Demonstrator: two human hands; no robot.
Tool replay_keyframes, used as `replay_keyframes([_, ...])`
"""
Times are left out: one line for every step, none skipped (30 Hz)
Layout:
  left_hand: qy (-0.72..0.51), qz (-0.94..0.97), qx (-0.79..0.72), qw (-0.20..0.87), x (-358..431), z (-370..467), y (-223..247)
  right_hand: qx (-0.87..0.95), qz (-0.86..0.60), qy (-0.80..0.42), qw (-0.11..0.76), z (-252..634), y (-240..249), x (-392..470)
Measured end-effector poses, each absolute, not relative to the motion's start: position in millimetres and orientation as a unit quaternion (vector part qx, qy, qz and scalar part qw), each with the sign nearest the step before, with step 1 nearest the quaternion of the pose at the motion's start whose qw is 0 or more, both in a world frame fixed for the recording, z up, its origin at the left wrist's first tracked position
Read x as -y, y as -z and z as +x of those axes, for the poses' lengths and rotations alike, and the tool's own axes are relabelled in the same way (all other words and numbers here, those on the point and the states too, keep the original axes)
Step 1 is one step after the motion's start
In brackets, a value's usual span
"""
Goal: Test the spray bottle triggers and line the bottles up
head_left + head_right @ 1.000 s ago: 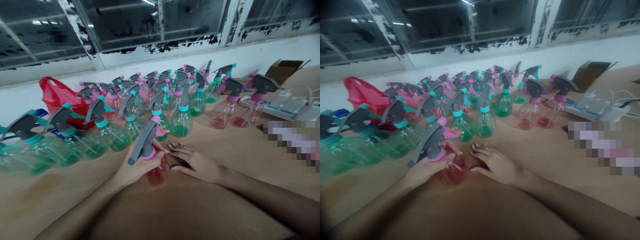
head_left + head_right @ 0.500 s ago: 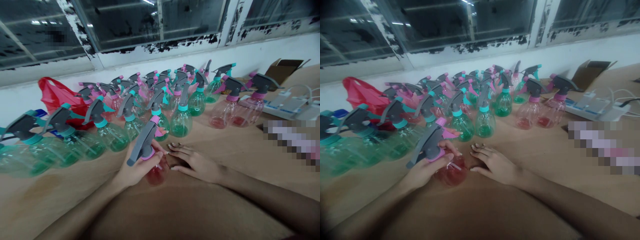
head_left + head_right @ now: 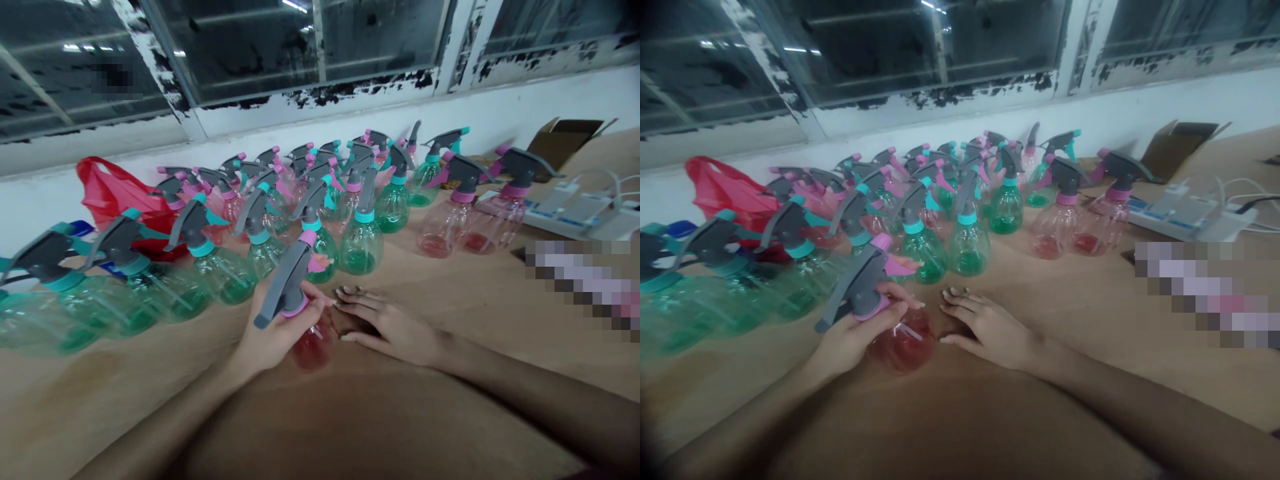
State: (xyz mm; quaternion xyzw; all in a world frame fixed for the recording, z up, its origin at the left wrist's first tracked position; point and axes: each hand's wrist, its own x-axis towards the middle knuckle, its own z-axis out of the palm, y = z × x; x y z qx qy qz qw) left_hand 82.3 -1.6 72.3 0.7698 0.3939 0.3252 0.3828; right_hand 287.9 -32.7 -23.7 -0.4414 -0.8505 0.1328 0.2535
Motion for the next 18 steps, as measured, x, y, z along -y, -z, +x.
replay_keyframes([-0.323,0.768,-0.398,0.383,2.0,82.9,-73.0,0.850,-0.442,-0.135,0.254,288.0,23.8,32.7])
replay_keyframes([-0.323,0.767,-0.403,0.381,2.3,83.4,-73.9,0.849,-0.444,-0.136,0.252,288.1,24.0,32.6])
replay_keyframes([-0.322,0.767,-0.407,0.377,2.7,83.8,-74.7,0.850,-0.445,-0.136,0.249,288.2,24.1,32.6])
replay_keyframes([-0.322,0.768,-0.410,0.372,3.0,84.0,-75.4,0.850,-0.445,-0.136,0.247,288.3,24.3,32.5])
replay_keyframes([-0.321,0.770,-0.412,0.367,3.4,84.1,-75.9,0.851,-0.444,-0.135,0.245,288.4,24.4,32.4])
replay_keyframes([-0.321,0.772,-0.412,0.362,3.7,84.2,-76.2,0.852,-0.444,-0.135,0.245,288.5,24.6,32.3])
replay_keyframes([-0.322,0.774,-0.412,0.358,4.0,84.2,-76.3,0.851,-0.442,-0.136,0.247,288.6,24.7,32.2])
replay_keyframes([-0.324,0.774,-0.411,0.357,4.3,84.2,-76.2,0.851,-0.441,-0.137,0.251,288.7,24.9,32.1])
replay_keyframes([-0.324,0.774,-0.410,0.358,4.6,84.3,-75.9,0.850,-0.440,-0.138,0.255,288.7,25.0,32.1])
replay_keyframes([-0.324,0.773,-0.409,0.361,4.8,84.4,-75.7,0.849,-0.439,-0.139,0.259,288.7,25.2,32.0])
replay_keyframes([-0.325,0.772,-0.408,0.363,5.1,84.6,-75.5,0.848,-0.438,-0.140,0.262,288.7,25.2,32.1])
replay_keyframes([-0.326,0.770,-0.408,0.365,5.3,84.8,-75.5,0.848,-0.438,-0.140,0.264,288.7,25.3,32.1])
replay_keyframes([-0.326,0.770,-0.409,0.366,5.4,84.9,-75.5,0.848,-0.438,-0.140,0.263,288.6,25.2,32.2])
replay_keyframes([-0.326,0.770,-0.409,0.366,5.5,85.0,-75.6,0.848,-0.439,-0.139,0.261,288.6,25.2,32.2])
replay_keyframes([-0.326,0.771,-0.408,0.365,5.4,85.1,-75.7,0.849,-0.440,-0.138,0.258,288.6,25.1,32.3])
replay_keyframes([-0.324,0.772,-0.407,0.365,5.2,85.0,-75.8,0.850,-0.441,-0.136,0.254,288.5,25.1,32.3])
replay_keyframes([-0.320,0.774,-0.405,0.365,4.9,84.9,-75.8,0.851,-0.442,-0.135,0.251,288.5,25.1,32.3])
replay_keyframes([-0.318,0.776,-0.404,0.366,4.5,84.8,-75.7,0.851,-0.442,-0.134,0.250,288.5,25.1,32.2])
